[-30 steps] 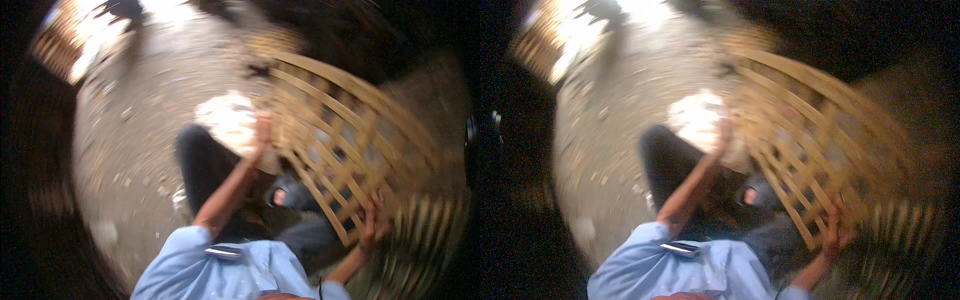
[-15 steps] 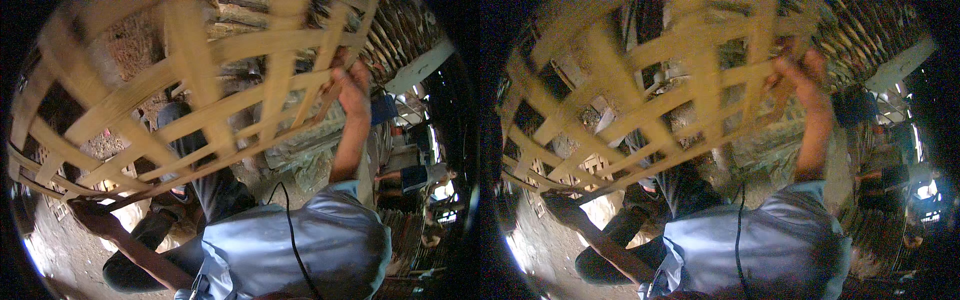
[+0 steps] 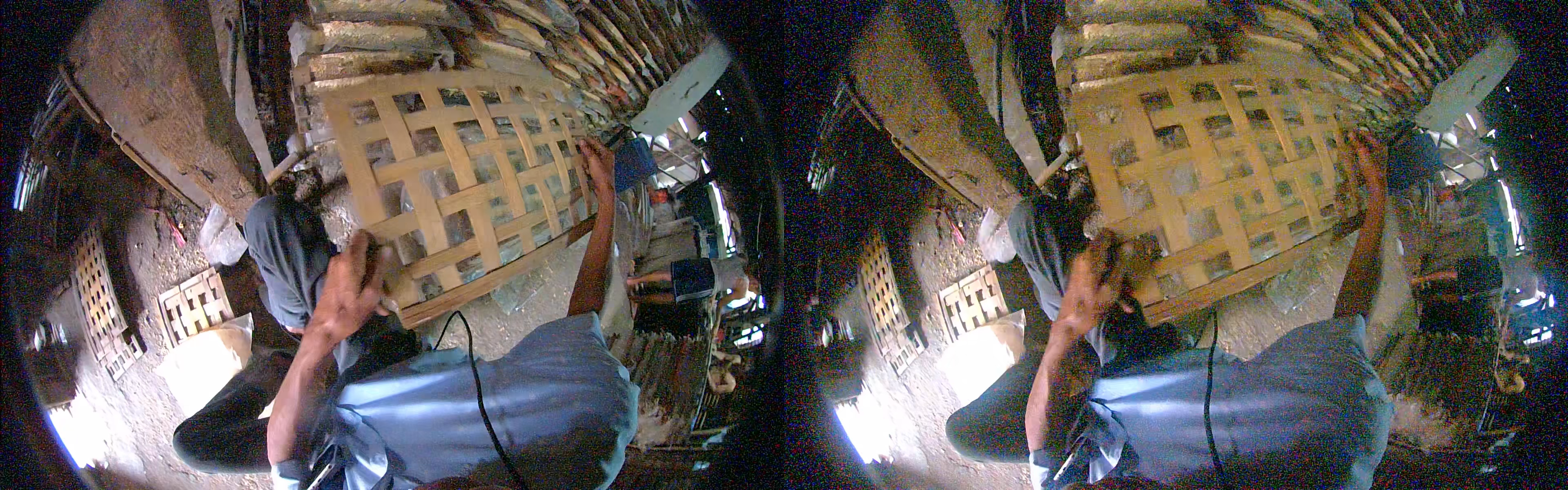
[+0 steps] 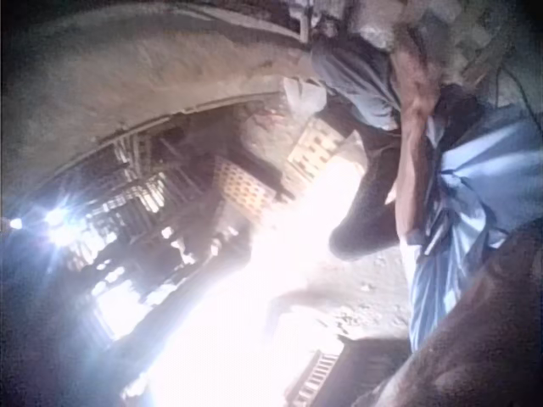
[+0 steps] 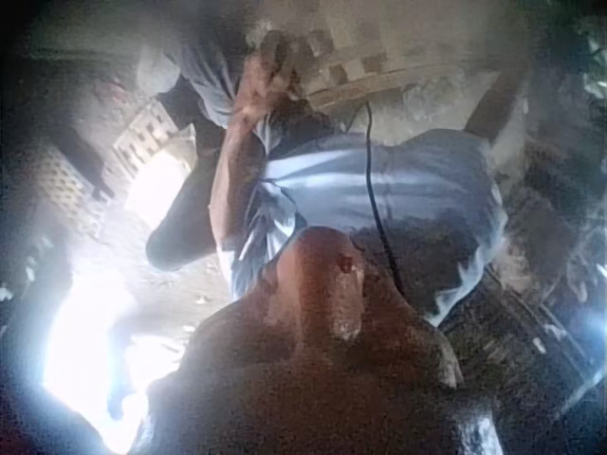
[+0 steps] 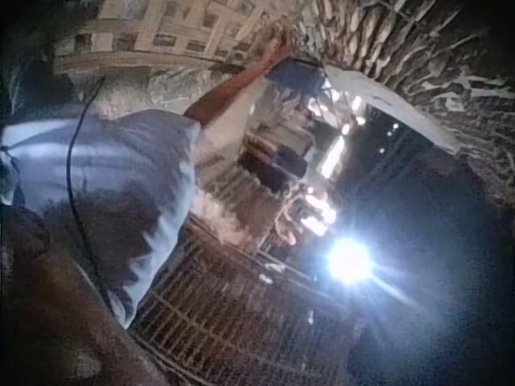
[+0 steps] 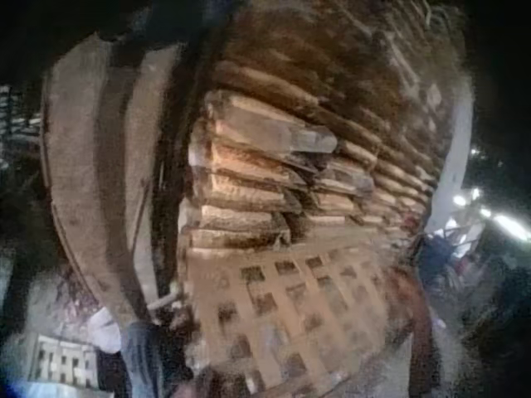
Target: The person sits on the floor and assembles a wooden lattice frame by hand, inserting small wooden pieces into the grid. They also handle a large plastic sheet, folding and unfolding it repeatedly.
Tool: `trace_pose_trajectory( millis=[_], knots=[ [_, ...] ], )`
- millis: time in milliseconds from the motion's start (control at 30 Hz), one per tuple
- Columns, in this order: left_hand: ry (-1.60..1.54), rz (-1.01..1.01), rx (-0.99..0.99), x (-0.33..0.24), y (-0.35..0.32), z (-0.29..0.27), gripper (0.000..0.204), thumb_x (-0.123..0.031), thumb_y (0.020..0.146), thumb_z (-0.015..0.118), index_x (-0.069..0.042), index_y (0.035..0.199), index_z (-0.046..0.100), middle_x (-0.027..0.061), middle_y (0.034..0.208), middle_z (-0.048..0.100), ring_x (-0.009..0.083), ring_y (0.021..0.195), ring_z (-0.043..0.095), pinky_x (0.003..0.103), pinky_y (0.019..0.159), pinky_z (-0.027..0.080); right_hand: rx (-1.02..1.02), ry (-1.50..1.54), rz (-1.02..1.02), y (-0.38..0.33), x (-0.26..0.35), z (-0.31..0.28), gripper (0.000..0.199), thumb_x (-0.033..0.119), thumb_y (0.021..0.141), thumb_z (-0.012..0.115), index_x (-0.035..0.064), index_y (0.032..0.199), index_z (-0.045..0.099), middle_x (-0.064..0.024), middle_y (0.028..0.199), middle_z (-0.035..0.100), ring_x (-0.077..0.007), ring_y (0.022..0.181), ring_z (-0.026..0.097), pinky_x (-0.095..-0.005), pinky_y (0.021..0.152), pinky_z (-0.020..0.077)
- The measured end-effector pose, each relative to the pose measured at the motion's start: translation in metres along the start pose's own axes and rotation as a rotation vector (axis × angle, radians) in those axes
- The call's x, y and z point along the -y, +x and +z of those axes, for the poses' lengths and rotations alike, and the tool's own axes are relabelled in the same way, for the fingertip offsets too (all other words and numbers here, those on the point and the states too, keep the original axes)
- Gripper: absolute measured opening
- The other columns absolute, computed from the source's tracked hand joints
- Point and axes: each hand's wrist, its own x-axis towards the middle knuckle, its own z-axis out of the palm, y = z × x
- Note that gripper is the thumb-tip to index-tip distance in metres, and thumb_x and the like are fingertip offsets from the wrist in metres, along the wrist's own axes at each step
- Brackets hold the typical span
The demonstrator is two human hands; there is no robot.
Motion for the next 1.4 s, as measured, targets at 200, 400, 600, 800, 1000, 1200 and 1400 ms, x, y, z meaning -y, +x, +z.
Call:
trace_pose_trajectory(
  millis=[200,400,600,800,1000,1200,1400],
  knots=[
    [-0.247,-0.045,0.135,0.006,0.080,0.072,0.041,-0.026,0.107,0.048,0.005,0.133,0.040,0.0217,0.100,0.064,0.0268,0.069,0.071,0.035,0.049,0.061,-0.030,-0.188,-0.046,0.047,-0.050,-0.024,0.038,0.034,0.096,0.068,0.0050,0.120,0.070,-0.0024,0.091,0.070,-0.0133,0.077,0.062,-0.0334,0.067,0.0502],
    [0.461,0.240,0.217,0.097,0.130,0.086,0.056,-0.033,0.104,0.052,0.002,0.145,0.039,0.0244,0.119,0.066,0.0400,0.096,0.071,0.051,0.085,0.057,0.073,-0.357,0.004,0.047,-0.029,0.040,0.040,0.035,0.099,0.064,0.0057,0.126,0.066,-0.0057,0.101,0.069,-0.0172,0.085,0.063,-0.0364,0.074,0.0508],
    [-0.004,0.160,-0.186,0.042,-0.016,-0.037,0.048,-0.021,0.100,0.056,0.002,0.141,0.051,0.0166,0.120,0.068,0.0291,0.109,0.066,0.040,0.098,0.051,0.233,-0.442,-0.119,0.010,-0.071,0.117,0.043,0.037,0.101,0.059,0.0064,0.132,0.062,-0.0090,0.111,0.068,-0.0211,0.093,0.064,-0.0394,0.082,0.0514],
    [0.105,0.063,-1.149,0.032,-0.226,-0.151,0.047,-0.030,0.104,0.053,0.006,0.134,0.056,0.0129,0.112,0.069,0.0211,0.099,0.067,0.033,0.089,0.054,0.226,-0.216,-0.307,-0.020,-0.057,0.110,0.046,0.038,0.104,0.055,0.0071,0.139,0.058,-0.0123,0.121,0.067,-0.0250,0.100,0.065,-0.0424,0.089,0.0520],
    [0.217,-0.123,-1.943,0.063,-0.409,-0.119,0.037,-0.032,0.104,0.055,-0.003,0.126,0.062,0.0130,0.109,0.070,0.0230,0.093,0.070,0.035,0.077,0.059,0.297,0.160,-0.533,-0.077,0.116,0.188,0.043,0.036,0.108,0.049,0.0085,0.138,0.061,-0.0144,0.122,0.071,-0.0220,0.093,0.068,-0.0387,0.081,0.0559],
    [-0.167,-0.320,-1.839,0.218,-0.444,-0.011,0.029,-0.029,0.102,0.061,-0.008,0.123,0.063,0.0024,0.099,0.069,0.0106,0.078,0.063,0.026,0.067,0.053,0.765,0.660,-1.042,-0.280,0.390,0.231,0.031,0.019,0.104,0.054,0.0041,0.128,0.067,-0.0118,0.097,0.075,-0.0156,0.074,0.069,-0.0294,0.068,0.0551],
    [-0.038,-0.820,-1.376,0.232,-0.381,0.016,0.035,-0.023,0.098,0.064,0.000,0.125,0.062,0.0190,0.107,0.072,0.0278,0.094,0.071,0.039,0.082,0.057,0.923,0.848,-1.086,-0.348,0.508,0.284,0.029,0.015,0.105,0.052,0.0011,0.126,0.066,-0.0130,0.104,0.074,-0.0163,0.077,0.070,-0.0301,0.075,0.0576]
  ],
)
